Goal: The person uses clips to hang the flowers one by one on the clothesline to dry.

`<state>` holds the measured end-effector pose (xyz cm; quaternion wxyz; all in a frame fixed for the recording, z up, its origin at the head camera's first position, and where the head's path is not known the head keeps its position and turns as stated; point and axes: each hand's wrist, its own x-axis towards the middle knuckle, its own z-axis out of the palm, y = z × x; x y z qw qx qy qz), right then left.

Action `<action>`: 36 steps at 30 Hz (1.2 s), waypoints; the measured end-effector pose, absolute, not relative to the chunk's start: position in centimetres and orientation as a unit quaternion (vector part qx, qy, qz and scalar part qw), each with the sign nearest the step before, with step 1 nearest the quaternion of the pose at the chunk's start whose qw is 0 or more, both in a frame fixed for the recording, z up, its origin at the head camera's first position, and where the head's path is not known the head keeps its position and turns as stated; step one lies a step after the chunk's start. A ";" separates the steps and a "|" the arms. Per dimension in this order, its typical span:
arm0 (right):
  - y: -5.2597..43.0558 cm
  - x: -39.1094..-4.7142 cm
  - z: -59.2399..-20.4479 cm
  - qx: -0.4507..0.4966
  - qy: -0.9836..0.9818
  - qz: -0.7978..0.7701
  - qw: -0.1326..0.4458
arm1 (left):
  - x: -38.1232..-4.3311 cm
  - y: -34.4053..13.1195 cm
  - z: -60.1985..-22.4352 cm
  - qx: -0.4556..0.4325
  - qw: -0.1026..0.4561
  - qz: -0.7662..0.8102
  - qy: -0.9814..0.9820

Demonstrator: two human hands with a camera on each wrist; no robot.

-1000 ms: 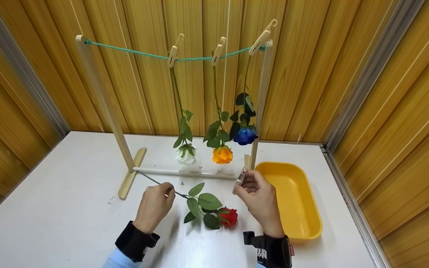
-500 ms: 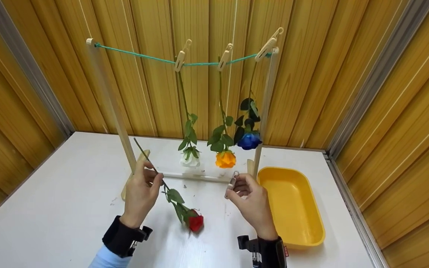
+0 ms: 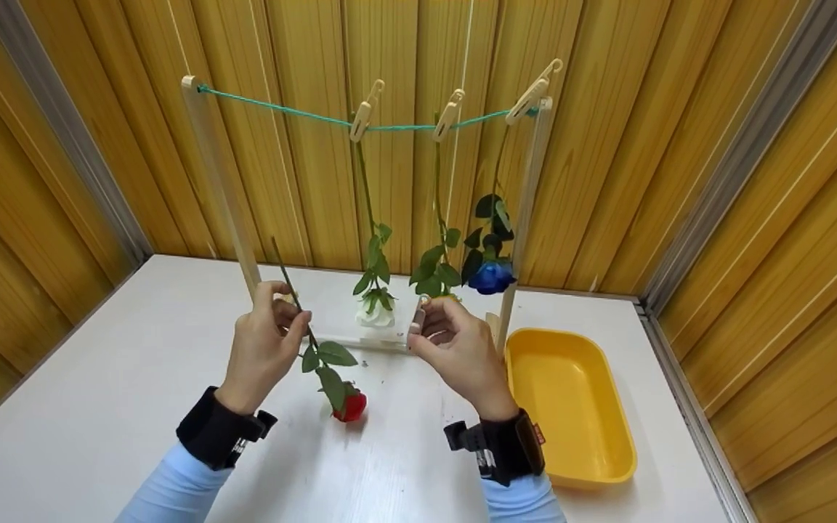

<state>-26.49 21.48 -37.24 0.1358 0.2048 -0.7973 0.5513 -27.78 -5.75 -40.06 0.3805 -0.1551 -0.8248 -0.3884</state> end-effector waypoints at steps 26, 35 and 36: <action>17.6 -30.9 -24.0 0.307 -0.797 0.505 0.127 | -30.8 -8.6 -32.9 -0.185 0.325 -0.297 -0.879; 15.9 -32.4 -20.8 0.335 -0.799 0.479 0.143 | -32.4 -9.1 -31.4 -0.168 0.303 -0.288 -0.893; 15.6 -32.5 -20.5 0.339 -0.800 0.474 0.144 | -32.6 -9.2 -31.3 -0.164 0.299 -0.288 -0.895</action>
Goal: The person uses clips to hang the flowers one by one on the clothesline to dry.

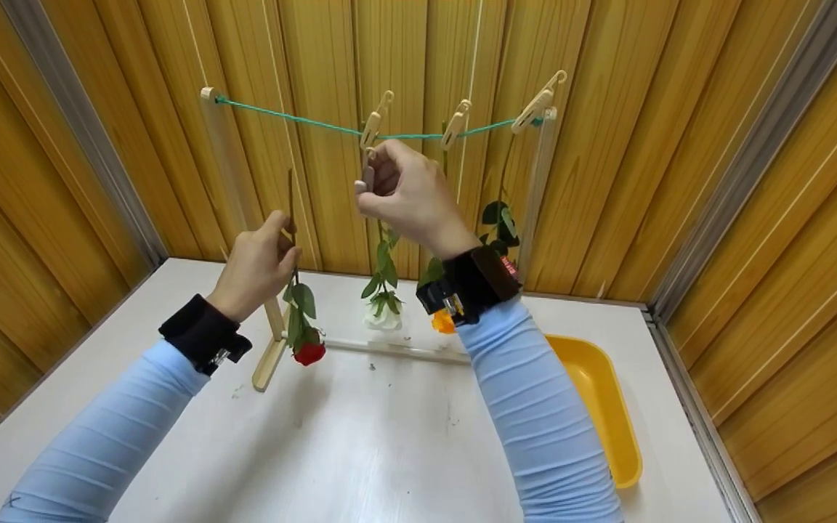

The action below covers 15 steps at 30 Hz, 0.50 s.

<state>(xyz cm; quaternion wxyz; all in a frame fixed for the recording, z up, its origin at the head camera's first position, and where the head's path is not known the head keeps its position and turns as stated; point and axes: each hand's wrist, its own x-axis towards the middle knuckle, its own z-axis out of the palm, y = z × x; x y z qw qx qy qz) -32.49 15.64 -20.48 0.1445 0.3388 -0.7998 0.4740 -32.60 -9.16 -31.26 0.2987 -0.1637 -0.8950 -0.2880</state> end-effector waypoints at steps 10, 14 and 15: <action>13.3 -33.7 -17.4 0.354 -0.808 0.450 0.139 | -34.4 -9.2 -29.9 -0.131 0.236 -0.266 -0.926; 12.8 -33.9 -16.1 0.350 -0.812 0.442 0.149 | -34.9 -9.1 -29.3 -0.123 0.225 -0.256 -0.932; 12.6 -33.9 -15.8 0.350 -0.812 0.442 0.152 | -35.1 -9.1 -29.2 -0.123 0.224 -0.257 -0.932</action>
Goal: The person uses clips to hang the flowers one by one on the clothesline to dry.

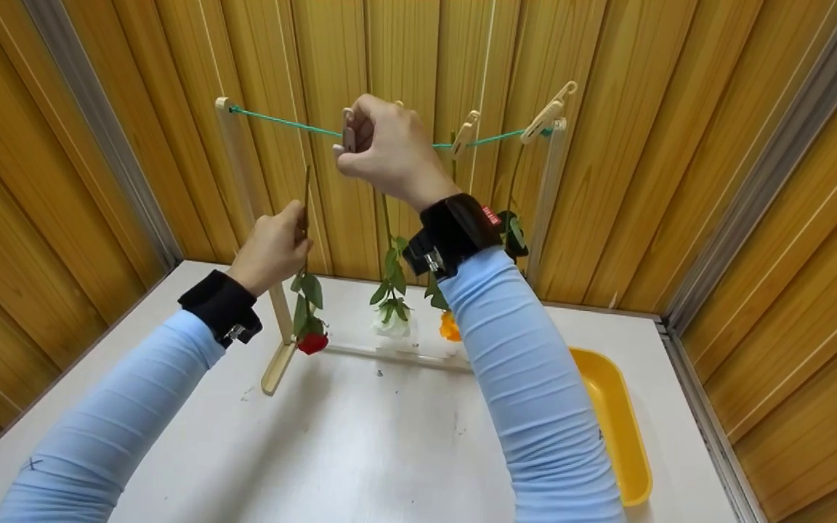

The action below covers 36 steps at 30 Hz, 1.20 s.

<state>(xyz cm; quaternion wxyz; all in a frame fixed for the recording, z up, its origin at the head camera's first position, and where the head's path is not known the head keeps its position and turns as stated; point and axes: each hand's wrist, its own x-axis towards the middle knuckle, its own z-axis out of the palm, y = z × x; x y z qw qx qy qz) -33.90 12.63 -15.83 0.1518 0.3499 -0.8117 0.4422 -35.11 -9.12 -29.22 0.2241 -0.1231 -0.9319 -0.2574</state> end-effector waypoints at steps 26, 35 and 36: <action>5.9 -37.6 -13.7 0.273 -0.805 0.476 0.226 | -37.8 -9.6 -26.6 -0.075 0.170 -0.302 -0.935; 5.6 -38.5 -14.7 0.235 -0.804 0.497 0.226 | -38.3 -9.2 -26.1 -0.069 0.161 -0.323 -0.930; 5.6 -38.6 -14.8 0.231 -0.803 0.502 0.223 | -38.3 -9.2 -26.1 -0.069 0.160 -0.325 -0.929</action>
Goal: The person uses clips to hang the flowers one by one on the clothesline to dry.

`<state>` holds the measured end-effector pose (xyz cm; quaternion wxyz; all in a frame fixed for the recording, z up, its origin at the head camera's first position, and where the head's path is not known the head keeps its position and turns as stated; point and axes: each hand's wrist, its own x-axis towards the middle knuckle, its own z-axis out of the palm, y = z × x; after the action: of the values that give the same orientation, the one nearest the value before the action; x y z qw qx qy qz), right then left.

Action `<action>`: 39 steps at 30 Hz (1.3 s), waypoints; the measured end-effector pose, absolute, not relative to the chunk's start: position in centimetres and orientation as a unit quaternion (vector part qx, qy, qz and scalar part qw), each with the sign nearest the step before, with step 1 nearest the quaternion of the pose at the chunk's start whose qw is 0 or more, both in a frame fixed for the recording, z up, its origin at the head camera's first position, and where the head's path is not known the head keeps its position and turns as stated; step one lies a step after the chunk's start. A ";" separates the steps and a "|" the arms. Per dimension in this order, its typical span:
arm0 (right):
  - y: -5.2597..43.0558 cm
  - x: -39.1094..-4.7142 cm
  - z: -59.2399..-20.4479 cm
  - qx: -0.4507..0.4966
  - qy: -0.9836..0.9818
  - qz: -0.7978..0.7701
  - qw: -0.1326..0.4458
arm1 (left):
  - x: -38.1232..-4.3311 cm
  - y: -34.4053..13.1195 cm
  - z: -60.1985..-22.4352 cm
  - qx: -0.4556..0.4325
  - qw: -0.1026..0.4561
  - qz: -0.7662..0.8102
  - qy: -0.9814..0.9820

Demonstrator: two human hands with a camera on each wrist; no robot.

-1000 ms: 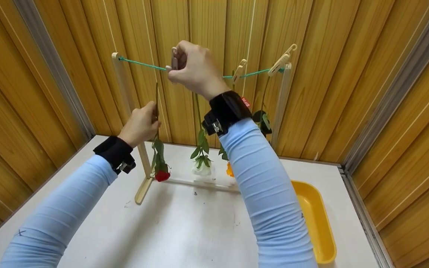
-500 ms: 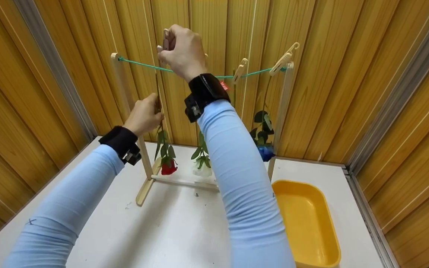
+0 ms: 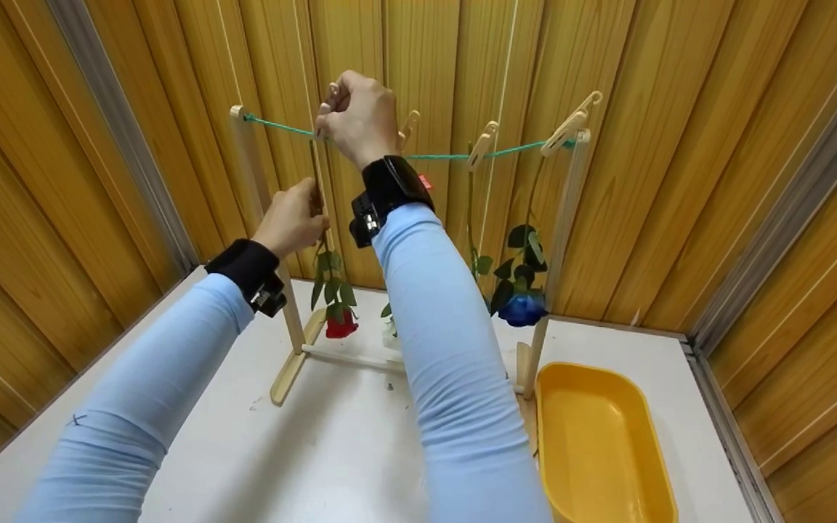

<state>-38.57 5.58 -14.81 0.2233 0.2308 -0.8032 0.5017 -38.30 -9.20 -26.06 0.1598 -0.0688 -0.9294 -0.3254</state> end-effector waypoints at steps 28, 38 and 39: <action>4.5 -38.7 -14.9 0.176 -0.826 0.510 0.165 | -38.1 -7.7 -24.7 -0.087 0.157 -0.376 -0.909; 4.8 -38.5 -14.5 0.169 -0.832 0.516 0.112 | -38.2 -7.8 -25.0 -0.093 0.174 -0.365 -0.910; 4.8 -38.5 -14.5 0.170 -0.827 0.525 0.106 | -38.1 -7.8 -25.0 -0.092 0.176 -0.363 -0.910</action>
<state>-38.52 4.80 -14.47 0.1061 0.1697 -0.8271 0.5253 -38.11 -7.82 -25.04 0.1759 -0.0924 -0.9103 -0.3632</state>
